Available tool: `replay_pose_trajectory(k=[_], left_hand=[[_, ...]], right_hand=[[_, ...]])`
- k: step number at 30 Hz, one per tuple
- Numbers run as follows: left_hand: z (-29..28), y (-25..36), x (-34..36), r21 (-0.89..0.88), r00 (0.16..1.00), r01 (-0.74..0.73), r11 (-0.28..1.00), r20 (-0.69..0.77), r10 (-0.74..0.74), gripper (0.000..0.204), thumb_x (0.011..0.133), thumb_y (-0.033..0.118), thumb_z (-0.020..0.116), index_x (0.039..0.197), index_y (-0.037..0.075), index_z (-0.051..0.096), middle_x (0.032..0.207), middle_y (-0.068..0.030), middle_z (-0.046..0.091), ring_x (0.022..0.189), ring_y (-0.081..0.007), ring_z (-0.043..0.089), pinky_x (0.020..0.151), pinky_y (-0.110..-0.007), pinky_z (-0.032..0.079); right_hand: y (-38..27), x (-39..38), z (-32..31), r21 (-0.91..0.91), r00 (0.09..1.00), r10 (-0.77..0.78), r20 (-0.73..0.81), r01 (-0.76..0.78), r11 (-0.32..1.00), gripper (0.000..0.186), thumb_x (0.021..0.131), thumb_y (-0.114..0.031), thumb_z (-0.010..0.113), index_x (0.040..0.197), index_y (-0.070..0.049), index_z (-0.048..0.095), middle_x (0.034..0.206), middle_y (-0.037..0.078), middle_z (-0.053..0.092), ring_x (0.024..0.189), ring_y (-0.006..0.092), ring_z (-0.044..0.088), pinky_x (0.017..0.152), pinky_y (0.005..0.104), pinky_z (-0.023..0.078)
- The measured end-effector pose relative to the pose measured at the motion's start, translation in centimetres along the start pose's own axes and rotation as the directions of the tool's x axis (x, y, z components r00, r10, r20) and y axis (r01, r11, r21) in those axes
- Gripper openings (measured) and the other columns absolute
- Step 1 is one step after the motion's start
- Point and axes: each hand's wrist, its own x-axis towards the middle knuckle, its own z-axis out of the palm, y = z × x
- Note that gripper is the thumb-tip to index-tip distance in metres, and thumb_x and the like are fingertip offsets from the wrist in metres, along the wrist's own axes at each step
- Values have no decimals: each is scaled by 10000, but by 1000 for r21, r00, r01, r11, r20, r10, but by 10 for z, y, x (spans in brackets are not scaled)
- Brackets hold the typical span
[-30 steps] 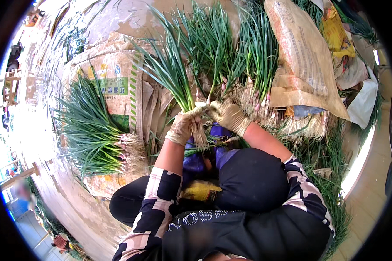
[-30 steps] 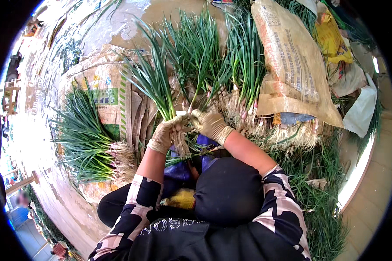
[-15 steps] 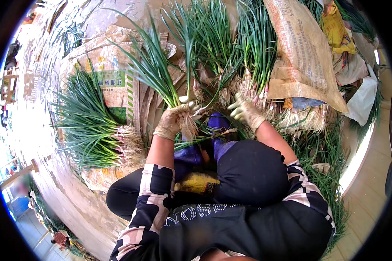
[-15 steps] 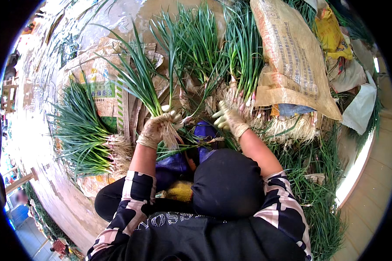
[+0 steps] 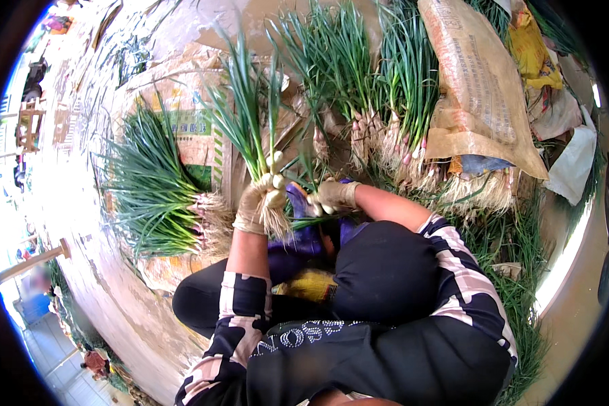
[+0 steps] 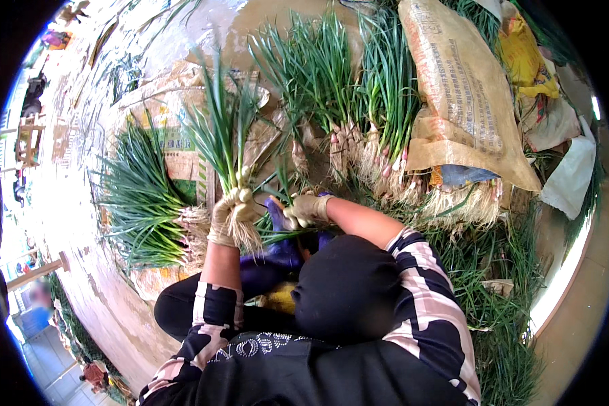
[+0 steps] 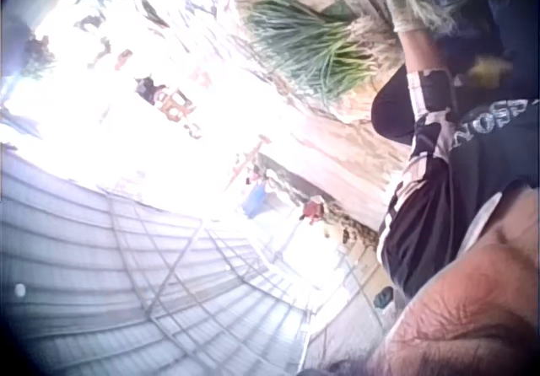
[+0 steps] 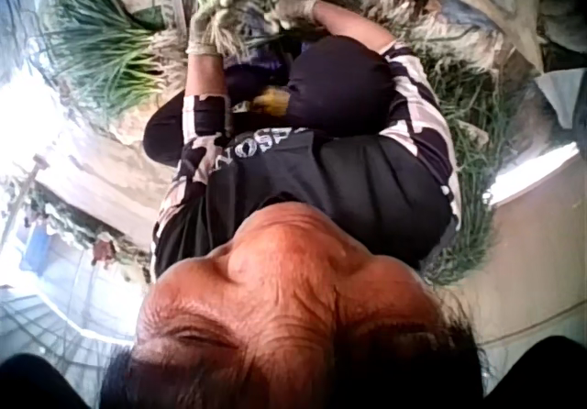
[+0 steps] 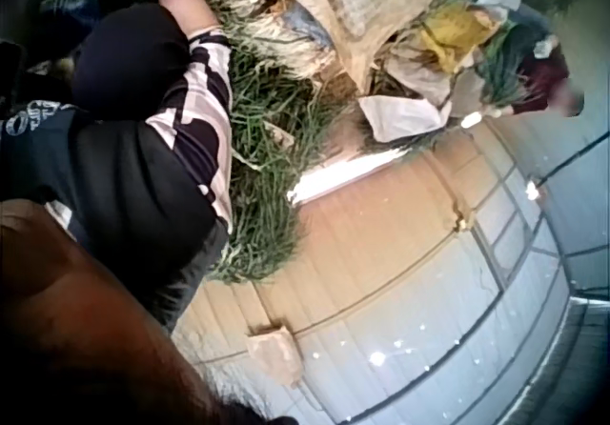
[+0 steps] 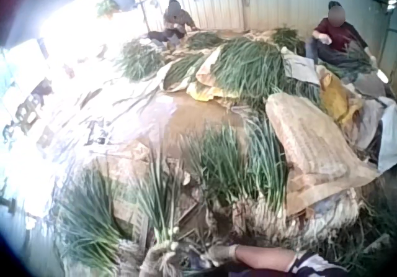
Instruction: The person sits on the floor and repeatedly gathers green onions into bundles, aligns the roots, and ties them with a rubber band. The person places the finished bundles aside and continues the process with new onions.
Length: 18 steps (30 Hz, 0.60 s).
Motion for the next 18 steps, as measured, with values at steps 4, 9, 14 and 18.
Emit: replay_pose_trajectory(k=[4,9,14,18], left_hand=[[2,11,-5,97,994,-102,990,40,99,483,830,117,522,1276,32,358,715,-76,538,443,-89,389,400,-209,285],[6,13,9,36,989,-84,996,128,79,446,841,116,506,1263,42,380,748,-67,501,496,-88,400,419,-205,310],[0,-1,14,-170,969,-16,985,241,57,415,864,90,466,1268,42,386,764,-34,444,514,-62,392,442,-189,355],[-8,-30,27,-351,960,78,933,280,25,431,845,76,486,1263,46,388,813,-39,454,553,-66,395,465,-186,370]], right_hand=[[-22,-27,12,-537,853,374,363,-137,833,342,856,-305,438,740,-64,650,506,-3,445,430,125,357,474,282,322],[-28,-33,20,-769,872,423,246,-90,633,430,784,-477,543,850,-71,668,724,70,610,660,218,577,617,368,465],[-71,-62,-36,-805,853,-377,-362,-82,588,459,792,-487,548,901,-51,644,806,147,638,760,273,620,706,372,478],[-71,-47,-40,-89,578,-646,-499,707,701,309,888,-332,507,1005,-55,581,883,43,603,711,111,554,612,279,462]])
